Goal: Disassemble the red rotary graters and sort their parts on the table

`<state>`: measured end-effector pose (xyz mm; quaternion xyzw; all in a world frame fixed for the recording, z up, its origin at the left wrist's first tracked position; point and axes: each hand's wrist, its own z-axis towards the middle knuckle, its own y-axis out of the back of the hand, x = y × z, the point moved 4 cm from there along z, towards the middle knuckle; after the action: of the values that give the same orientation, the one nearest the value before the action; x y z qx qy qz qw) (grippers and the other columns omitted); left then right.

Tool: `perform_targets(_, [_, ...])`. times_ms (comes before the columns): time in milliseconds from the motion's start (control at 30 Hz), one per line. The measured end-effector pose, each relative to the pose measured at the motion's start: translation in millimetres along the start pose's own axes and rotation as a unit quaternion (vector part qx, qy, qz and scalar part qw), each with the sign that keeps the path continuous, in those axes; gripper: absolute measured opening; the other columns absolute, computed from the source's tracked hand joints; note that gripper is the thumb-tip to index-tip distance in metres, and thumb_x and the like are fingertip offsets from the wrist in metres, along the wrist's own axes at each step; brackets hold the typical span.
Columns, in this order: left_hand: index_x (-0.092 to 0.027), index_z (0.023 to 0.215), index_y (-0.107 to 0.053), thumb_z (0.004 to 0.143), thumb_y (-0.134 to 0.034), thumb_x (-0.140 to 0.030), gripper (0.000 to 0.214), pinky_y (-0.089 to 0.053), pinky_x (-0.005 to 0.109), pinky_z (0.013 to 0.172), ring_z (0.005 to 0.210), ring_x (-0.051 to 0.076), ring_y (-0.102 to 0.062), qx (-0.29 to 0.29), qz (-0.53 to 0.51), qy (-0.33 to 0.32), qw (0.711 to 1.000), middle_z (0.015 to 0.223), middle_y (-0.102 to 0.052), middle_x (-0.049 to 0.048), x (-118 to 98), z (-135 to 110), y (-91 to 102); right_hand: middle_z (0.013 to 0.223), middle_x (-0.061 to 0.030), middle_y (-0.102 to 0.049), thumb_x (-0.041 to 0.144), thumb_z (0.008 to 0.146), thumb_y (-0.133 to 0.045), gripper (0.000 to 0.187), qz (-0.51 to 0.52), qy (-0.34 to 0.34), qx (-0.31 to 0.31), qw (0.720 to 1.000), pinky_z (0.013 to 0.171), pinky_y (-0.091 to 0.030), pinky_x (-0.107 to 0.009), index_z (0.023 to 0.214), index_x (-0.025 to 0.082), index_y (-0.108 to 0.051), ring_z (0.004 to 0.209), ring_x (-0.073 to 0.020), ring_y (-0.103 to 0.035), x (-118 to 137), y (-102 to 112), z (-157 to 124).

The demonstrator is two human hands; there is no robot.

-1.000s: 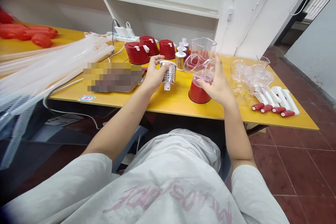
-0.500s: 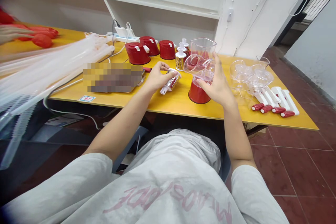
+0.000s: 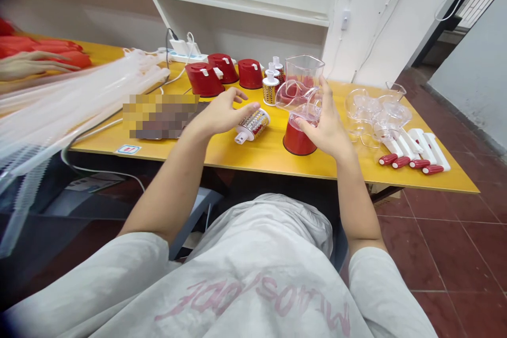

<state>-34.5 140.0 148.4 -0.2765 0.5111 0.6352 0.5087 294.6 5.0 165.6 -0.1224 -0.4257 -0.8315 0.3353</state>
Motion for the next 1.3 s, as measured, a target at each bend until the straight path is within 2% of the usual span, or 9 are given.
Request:
perform_targets(133, [-0.03, 0.124, -0.075, 0.045, -0.128, -0.024, 0.095, -0.053, 0.06, 0.141, 0.157, 0.058, -0.068, 0.098, 0.07, 0.028, 0.992, 0.122, -0.07, 0.0095, -3.8, -11.9, 13.4, 0.214, -0.0178, -0.042, 0.084, 0.11, -0.089, 0.131, 0.003, -0.001, -0.001, 1.0, 0.162, -0.032, -0.09, 0.211, 0.04, -0.018, 0.201, -0.0526, -0.038, 2.5, -0.6, 0.2])
perform_targets(200, [-0.032, 0.126, -0.072, 0.038, -0.128, -0.021, 0.104, -0.054, 0.065, 0.139, 0.149, 0.061, -0.074, 0.124, 0.11, 0.05, 0.985, 0.11, -0.069, 0.0059, -1.8, -13.3, 11.5, 0.215, -0.0177, -0.04, 0.082, 0.11, -0.089, 0.131, 0.004, -0.002, -0.001, 1.0, 0.161, -0.033, -0.09, 0.211, 0.04, -0.017, 0.2, -0.0527, -0.039, 2.3, -1.1, 0.2])
perform_targets(333, [-0.033, 0.122, -0.066, 0.05, -0.12, -0.021, 0.091, -0.056, 0.067, 0.135, 0.129, 0.057, -0.081, 0.105, 0.114, 0.043, 0.987, 0.093, -0.064, 0.0004, 1.9, -7.7, 2.0, 0.216, -0.0174, -0.036, 0.078, 0.111, -0.089, 0.131, 0.003, 0.005, -0.005, 1.0, 0.16, -0.036, -0.089, 0.212, 0.04, -0.014, 0.198, -0.0521, -0.043, 1.7, -2.5, -0.3])
perform_targets(533, [-0.031, 0.125, -0.073, 0.065, -0.112, -0.017, 0.073, -0.051, 0.06, 0.144, 0.139, 0.049, -0.078, -0.015, -0.068, -0.04, 0.997, 0.102, -0.07, 0.0037, -3.6, 3.0, -2.1, 0.213, -0.0186, -0.041, 0.07, 0.111, -0.09, 0.131, 0.012, -0.007, -0.006, 1.0, 0.157, -0.04, -0.091, 0.211, 0.042, -0.011, 0.191, -0.0528, -0.052, 4.8, -3.8, -1.2])
perform_targets(633, [-0.03, 0.129, -0.074, 0.069, -0.113, -0.021, 0.073, -0.051, 0.059, 0.145, 0.147, 0.049, -0.076, -0.03, -0.102, -0.064, 0.992, 0.109, -0.073, 0.0071, -3.9, 21.5, -8.7, 0.214, -0.0191, -0.039, 0.068, 0.111, -0.09, 0.131, 0.013, -0.006, -0.004, 1.0, 0.157, -0.041, -0.091, 0.212, 0.042, -0.01, 0.192, -0.0538, -0.051, 6.4, -4.2, -1.3])
perform_targets(900, [-0.024, 0.157, -0.066, 0.096, -0.1, -0.039, 0.071, -0.052, 0.071, 0.142, 0.151, 0.054, -0.079, 0.007, 0.112, -0.056, 0.992, 0.143, -0.082, 0.0219, 19.8, 78.9, -40.0, 0.214, -0.0194, -0.038, 0.073, 0.115, -0.088, 0.131, 0.02, 0.018, -0.017, 0.999, 0.155, -0.045, -0.092, 0.212, 0.042, -0.007, 0.192, -0.0539, -0.052, 2.3, -11.9, -0.8])
perform_targets(1133, [-0.02, 0.164, -0.064, 0.102, -0.103, -0.039, 0.075, -0.053, 0.066, 0.145, 0.157, 0.046, -0.078, -0.011, 0.057, -0.055, 0.997, 0.166, -0.079, 0.0266, 47.8, 89.0, -52.3, 0.214, -0.0164, -0.038, 0.075, 0.113, -0.091, 0.132, 0.032, 0.02, -0.017, 0.999, 0.157, -0.04, -0.092, 0.212, 0.046, -0.007, 0.192, -0.0524, -0.052, -0.2, -12.9, 1.0])
perform_targets(1200, [-0.02, 0.164, -0.063, 0.102, -0.107, -0.048, 0.081, -0.046, 0.067, 0.152, 0.171, 0.049, -0.068, -0.041, 0.045, -0.059, 0.996, 0.176, -0.071, 0.0303, 52.7, 91.6, -46.9, 0.215, -0.0159, -0.037, 0.075, 0.111, -0.092, 0.135, 0.038, 0.02, -0.016, 0.999, 0.158, -0.037, -0.092, 0.212, 0.045, -0.007, 0.194, -0.0527, -0.049, -1.1, -12.6, 2.1])
perform_targets(1300, [-0.028, 0.167, -0.062, 0.106, -0.099, -0.088, 0.093, -0.041, 0.068, 0.156, 0.185, 0.049, -0.056, -0.055, -0.03, -0.124, 0.99, 0.186, -0.064, 0.0249, 48.1, 86.2, -41.4, 0.214, -0.0147, -0.04, 0.077, 0.11, -0.094, 0.138, 0.061, 0.019, -0.01, 0.998, 0.156, -0.043, -0.091, 0.213, 0.047, -0.006, 0.192, -0.0512, -0.053, -3.6, -16.5, 4.0])
